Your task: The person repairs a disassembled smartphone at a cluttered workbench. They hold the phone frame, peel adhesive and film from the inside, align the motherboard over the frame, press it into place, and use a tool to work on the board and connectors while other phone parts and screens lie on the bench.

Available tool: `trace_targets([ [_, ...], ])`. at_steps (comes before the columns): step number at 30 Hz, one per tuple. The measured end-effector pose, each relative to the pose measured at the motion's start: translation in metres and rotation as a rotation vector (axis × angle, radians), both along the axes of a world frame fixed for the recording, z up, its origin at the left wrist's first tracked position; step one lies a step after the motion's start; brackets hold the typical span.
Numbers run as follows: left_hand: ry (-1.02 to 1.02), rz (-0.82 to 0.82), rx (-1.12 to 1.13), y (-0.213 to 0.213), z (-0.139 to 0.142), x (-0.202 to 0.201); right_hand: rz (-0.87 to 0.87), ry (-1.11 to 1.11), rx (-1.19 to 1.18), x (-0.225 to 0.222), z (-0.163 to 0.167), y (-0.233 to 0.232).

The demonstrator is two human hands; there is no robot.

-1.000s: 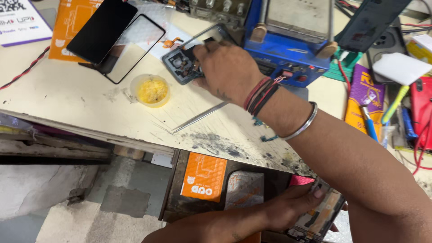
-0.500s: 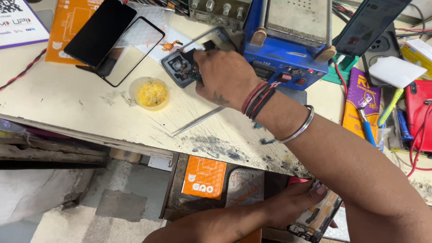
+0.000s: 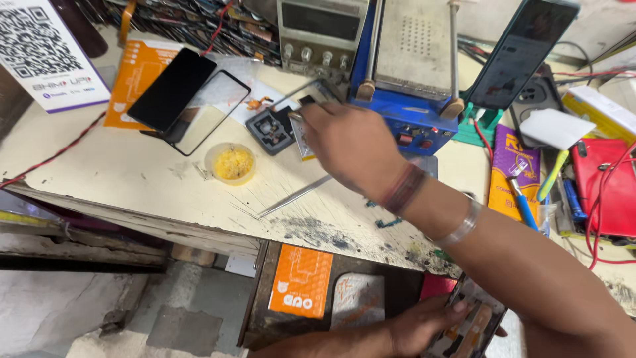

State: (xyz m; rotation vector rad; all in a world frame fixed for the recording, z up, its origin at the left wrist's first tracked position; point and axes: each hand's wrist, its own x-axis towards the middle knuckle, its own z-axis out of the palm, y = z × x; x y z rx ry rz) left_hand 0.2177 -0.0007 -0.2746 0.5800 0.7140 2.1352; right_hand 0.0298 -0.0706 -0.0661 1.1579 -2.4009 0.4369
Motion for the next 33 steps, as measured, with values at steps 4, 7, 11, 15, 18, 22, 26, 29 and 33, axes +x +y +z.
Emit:
trace_targets([
  [4,0.091,0.068,0.050,0.005,-0.001,0.012,0.068,-0.082,-0.145,0.047,0.030,0.055],
  [7,-0.118,-0.008,0.053,0.006,0.000,0.024,-0.042,-0.289,-0.198,0.083,0.044,0.110],
  [11,-0.204,-0.078,0.225,0.009,0.007,0.028,-0.303,-0.542,-0.434,0.130,0.027,0.184],
  [15,-0.276,-0.058,0.255,0.016,0.018,0.028,-0.315,-0.693,-0.855,0.167,-0.020,0.243],
  [18,-0.231,-0.004,0.214,0.022,0.023,0.025,-0.258,-0.628,-1.122,0.186,-0.061,0.272],
  [22,-0.273,0.008,0.170,0.026,0.028,0.016,-0.278,-0.460,-1.267,0.190,-0.095,0.296],
  [26,-0.309,0.026,0.184,0.030,0.034,0.003,-0.227,-0.326,-1.173,0.178,-0.102,0.309],
  [29,-0.296,0.032,0.153,0.032,0.039,-0.004,-0.319,-0.177,-0.971,0.174,-0.103,0.312],
  [33,-0.286,0.053,0.131,0.036,0.042,-0.007,-0.350,-0.102,-0.810,0.169,-0.107,0.321],
])
